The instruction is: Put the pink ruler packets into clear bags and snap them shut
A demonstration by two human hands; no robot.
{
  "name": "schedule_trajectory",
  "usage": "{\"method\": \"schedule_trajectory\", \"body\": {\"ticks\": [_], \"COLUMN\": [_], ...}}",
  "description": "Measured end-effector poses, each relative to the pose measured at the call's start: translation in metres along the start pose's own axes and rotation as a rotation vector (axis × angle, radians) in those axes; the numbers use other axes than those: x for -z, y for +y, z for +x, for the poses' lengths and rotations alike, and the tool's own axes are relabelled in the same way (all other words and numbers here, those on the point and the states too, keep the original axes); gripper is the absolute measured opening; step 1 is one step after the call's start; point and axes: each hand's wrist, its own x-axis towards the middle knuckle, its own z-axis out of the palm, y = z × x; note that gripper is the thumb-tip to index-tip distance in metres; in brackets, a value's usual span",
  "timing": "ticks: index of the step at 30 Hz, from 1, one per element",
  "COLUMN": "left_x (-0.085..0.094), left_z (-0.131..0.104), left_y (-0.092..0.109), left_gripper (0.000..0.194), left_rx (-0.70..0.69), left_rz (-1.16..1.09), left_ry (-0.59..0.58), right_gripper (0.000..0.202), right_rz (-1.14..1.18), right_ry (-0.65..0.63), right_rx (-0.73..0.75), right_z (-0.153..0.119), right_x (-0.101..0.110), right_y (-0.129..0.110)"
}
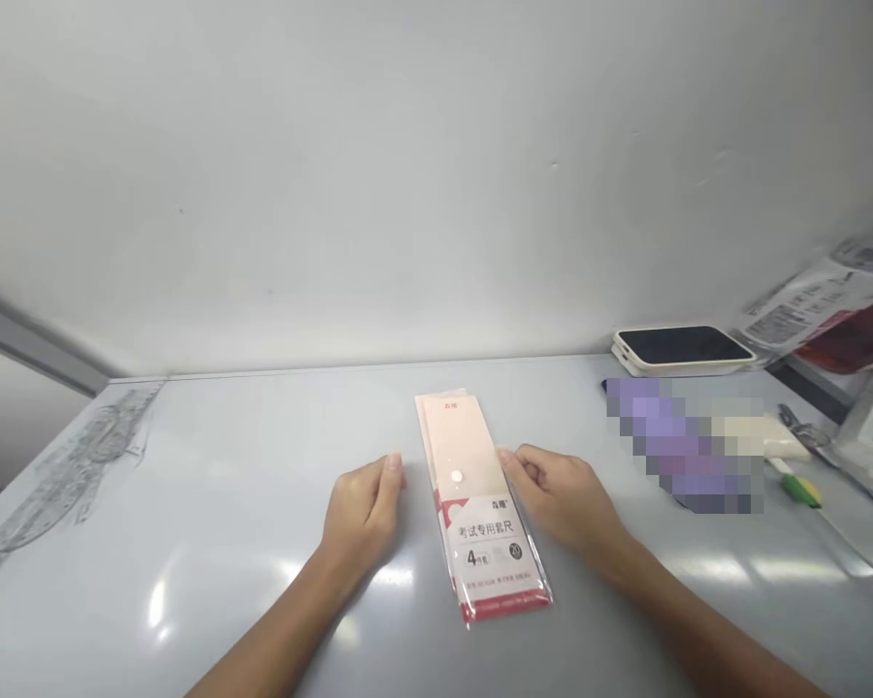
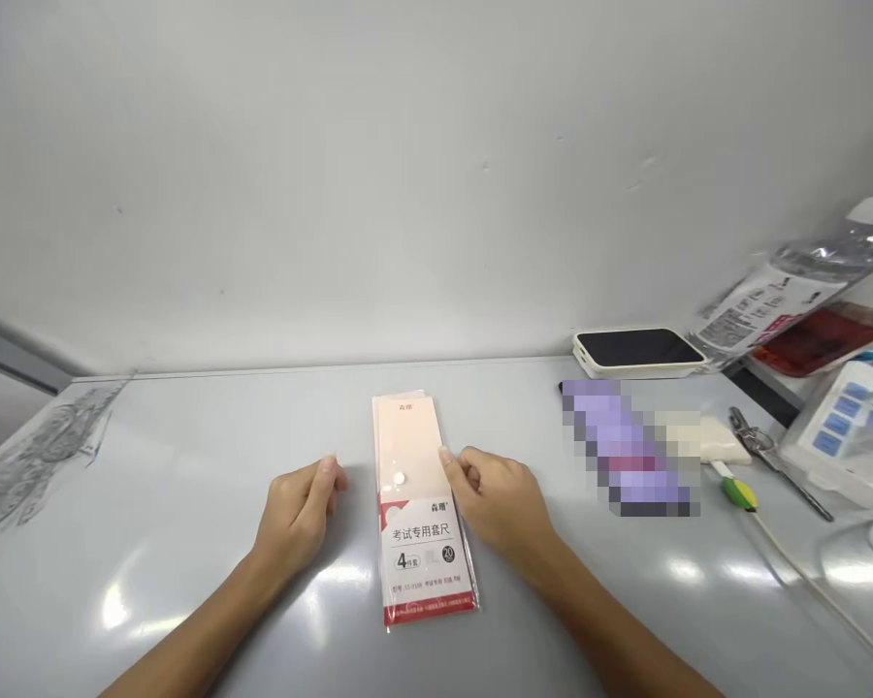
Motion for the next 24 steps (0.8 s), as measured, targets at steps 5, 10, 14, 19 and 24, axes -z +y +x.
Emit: {"method": "schedule_trajectory", "body": {"ticks": [5, 10, 14, 19, 24], "left_x": [-0.0001, -0.0018, -0.0016, -0.0011, -0.0015], "left_z": [0.0006, 0.0026, 0.0040, 0.0037, 0.0017], "left_y": [0.0009, 0.0019, 0.0033, 0.0049, 0.0039], "left_gripper": [0.042, 0.044, 0.046, 0.048, 0.051], "left_rx": [0.011, 0.007, 0.004, -0.019, -0.045], "left_rz": [0.012, 0.054, 0.093, 0.125, 0.148], "left_ry": [0.001, 0.015, 0.028, 0.055, 0.068], "right_gripper": [0.044, 0.043, 0.042, 0.040, 0.039], "right_rz": [0.001, -0.023, -0.053, -0.078, -0.064], "right_ry": [-0.028, -0.029, -0.011, -0.026, -0.038], "right_rx": [0.020, 0.059, 0.126, 0.154, 0.166], "right_z": [0.0008, 0.0021, 0.0032, 0.0040, 0.0037], "right_x": [-0.0004, -0.0004, -0.0003, 0.0033, 0.0064], "right_y": [-0.0007, 0.0010, 0.0019, 0.0022, 0.0037]}}
